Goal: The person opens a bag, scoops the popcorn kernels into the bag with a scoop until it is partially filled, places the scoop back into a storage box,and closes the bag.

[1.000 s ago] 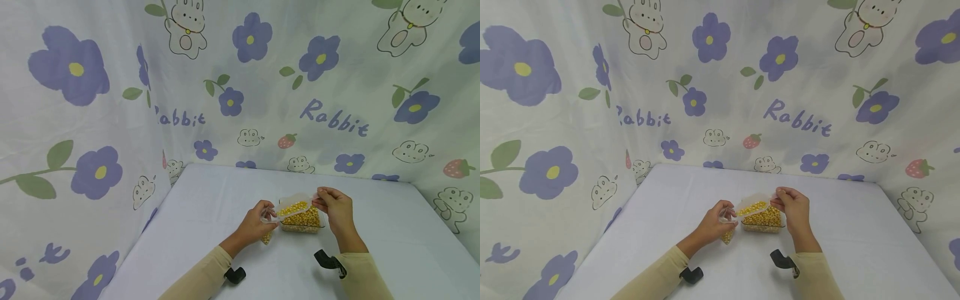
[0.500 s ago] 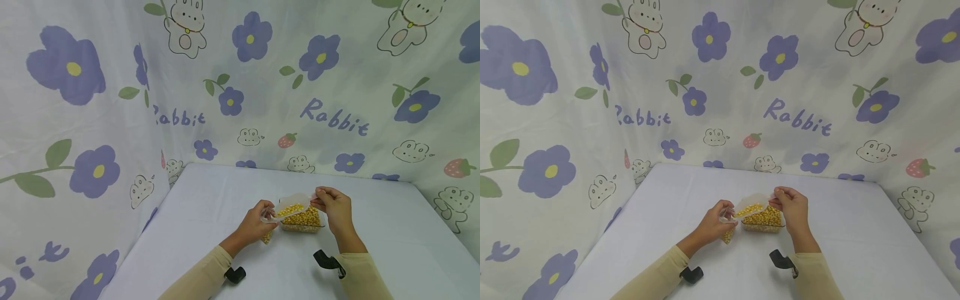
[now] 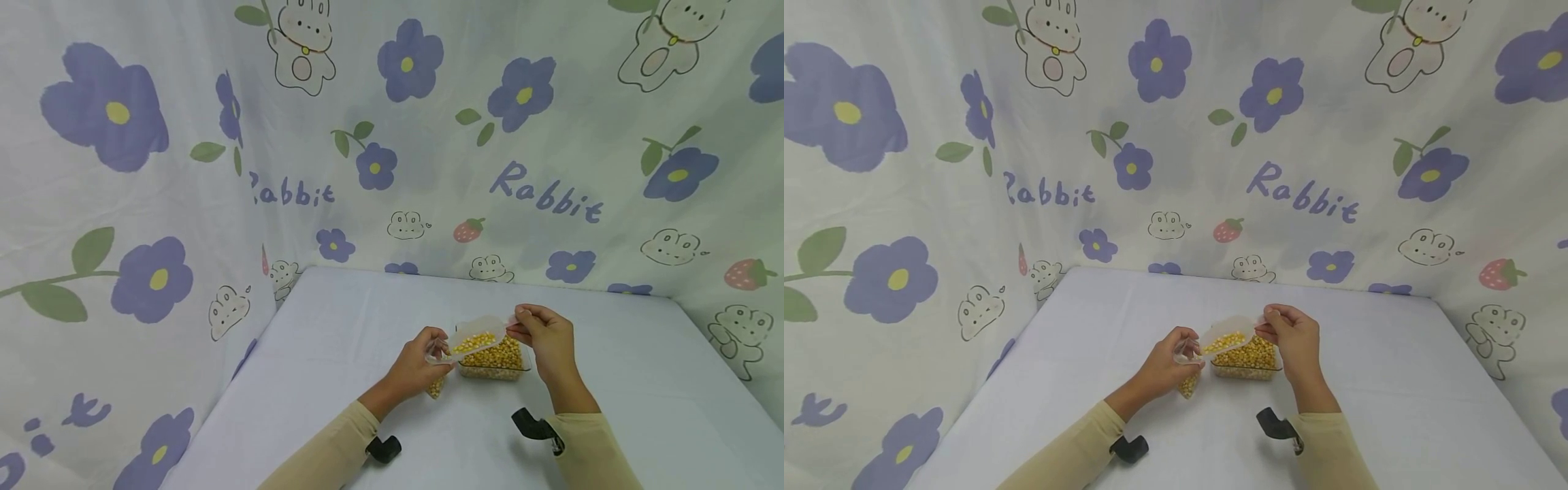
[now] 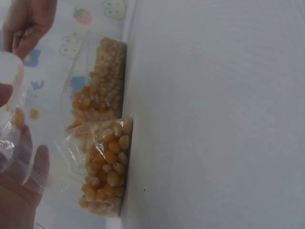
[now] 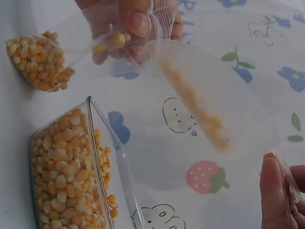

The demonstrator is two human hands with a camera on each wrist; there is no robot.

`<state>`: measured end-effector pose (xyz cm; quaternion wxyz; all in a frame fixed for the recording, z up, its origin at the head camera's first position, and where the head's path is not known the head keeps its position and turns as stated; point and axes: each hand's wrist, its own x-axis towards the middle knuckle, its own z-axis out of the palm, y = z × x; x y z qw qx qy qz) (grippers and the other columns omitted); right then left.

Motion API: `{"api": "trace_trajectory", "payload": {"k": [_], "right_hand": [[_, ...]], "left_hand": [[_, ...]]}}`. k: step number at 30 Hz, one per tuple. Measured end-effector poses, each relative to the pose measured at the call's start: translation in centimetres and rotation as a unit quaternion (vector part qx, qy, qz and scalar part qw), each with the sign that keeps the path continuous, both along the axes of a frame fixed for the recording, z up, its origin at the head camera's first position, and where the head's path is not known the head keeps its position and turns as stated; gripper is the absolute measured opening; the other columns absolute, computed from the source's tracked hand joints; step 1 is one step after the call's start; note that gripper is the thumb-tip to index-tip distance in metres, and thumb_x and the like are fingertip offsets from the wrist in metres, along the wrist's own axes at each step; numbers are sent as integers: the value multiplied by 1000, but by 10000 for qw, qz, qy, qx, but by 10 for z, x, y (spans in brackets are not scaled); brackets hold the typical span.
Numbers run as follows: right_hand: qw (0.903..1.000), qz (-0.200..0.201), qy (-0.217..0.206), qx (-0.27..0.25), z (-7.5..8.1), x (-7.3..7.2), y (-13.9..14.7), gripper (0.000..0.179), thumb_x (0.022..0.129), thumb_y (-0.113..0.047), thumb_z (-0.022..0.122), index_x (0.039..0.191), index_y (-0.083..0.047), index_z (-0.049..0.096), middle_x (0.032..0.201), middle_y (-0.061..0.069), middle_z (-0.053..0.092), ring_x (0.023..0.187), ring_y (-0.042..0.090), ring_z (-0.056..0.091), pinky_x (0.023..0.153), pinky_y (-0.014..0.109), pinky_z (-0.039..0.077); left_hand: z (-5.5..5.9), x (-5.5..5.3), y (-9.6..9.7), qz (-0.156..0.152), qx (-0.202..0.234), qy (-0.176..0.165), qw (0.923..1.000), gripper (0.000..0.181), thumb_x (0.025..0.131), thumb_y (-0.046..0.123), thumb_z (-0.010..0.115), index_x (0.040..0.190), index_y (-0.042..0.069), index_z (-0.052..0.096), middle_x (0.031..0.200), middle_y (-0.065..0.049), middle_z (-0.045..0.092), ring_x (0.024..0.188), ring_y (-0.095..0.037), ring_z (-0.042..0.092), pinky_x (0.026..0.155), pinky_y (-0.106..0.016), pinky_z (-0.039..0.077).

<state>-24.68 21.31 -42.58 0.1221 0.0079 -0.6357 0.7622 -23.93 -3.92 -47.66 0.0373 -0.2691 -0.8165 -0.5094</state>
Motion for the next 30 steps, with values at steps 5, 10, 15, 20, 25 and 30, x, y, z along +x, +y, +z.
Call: {"api": "trace_trajectory", "payload": {"k": [5, 10, 15, 20, 25, 30], "right_hand": [[10000, -14, -13, -7, 1, 0, -1, 21, 95, -11, 65, 105, 7, 62, 79, 6, 69, 69, 16, 69, 68, 31, 56], [10000, -11, -28, 17, 2, 0, -2, 21, 95, -11, 65, 106, 7, 62, 79, 7, 69, 69, 16, 69, 68, 32, 56], [10000, -3, -31, 55, 2, 0, -2, 21, 95, -11, 65, 106, 7, 62, 80, 7, 68, 69, 16, 69, 68, 31, 56], [10000, -15, -53, 39, 3, 1, -3, 20, 95, -11, 65, 105, 6, 63, 79, 7, 68, 69, 16, 69, 68, 31, 56], [10000, -27, -58, 61, 4, 1, -3, 20, 95, -10, 64, 106, 7, 62, 79, 6, 68, 69, 16, 70, 68, 31, 56], [9999, -16, 37, 113, 3, 1, -3, 22, 95, -12, 65, 106, 7, 62, 79, 6, 68, 68, 16, 69, 68, 32, 56]], "left_hand": [[1, 0, 0, 4, 47, -66, 10000, 41, 87, 17, 75, 118, 18, 48, 99, 9, 63, 88, -10, 56, 77, -28, 47], [2, -1, 0, -20, 92, -121, 9999, 41, 87, 16, 75, 119, 14, 49, 100, 6, 64, 88, -11, 56, 76, -28, 48], [1, -1, -1, -14, 157, -111, 9998, 41, 86, 15, 76, 118, 15, 50, 99, 6, 64, 87, -10, 57, 76, -28, 48], [0, -2, -1, -22, 177, -69, 9998, 41, 86, 15, 76, 116, 17, 49, 97, 8, 64, 86, -10, 57, 74, -27, 48], [0, -1, -1, -44, 188, -120, 9997, 40, 86, 16, 76, 117, 17, 49, 97, 8, 63, 87, -11, 57, 75, -27, 48], [-2, -2, -1, -86, 233, -71, 9997, 42, 87, 16, 75, 119, 10, 49, 99, 6, 63, 88, -11, 56, 75, -27, 48]]}}
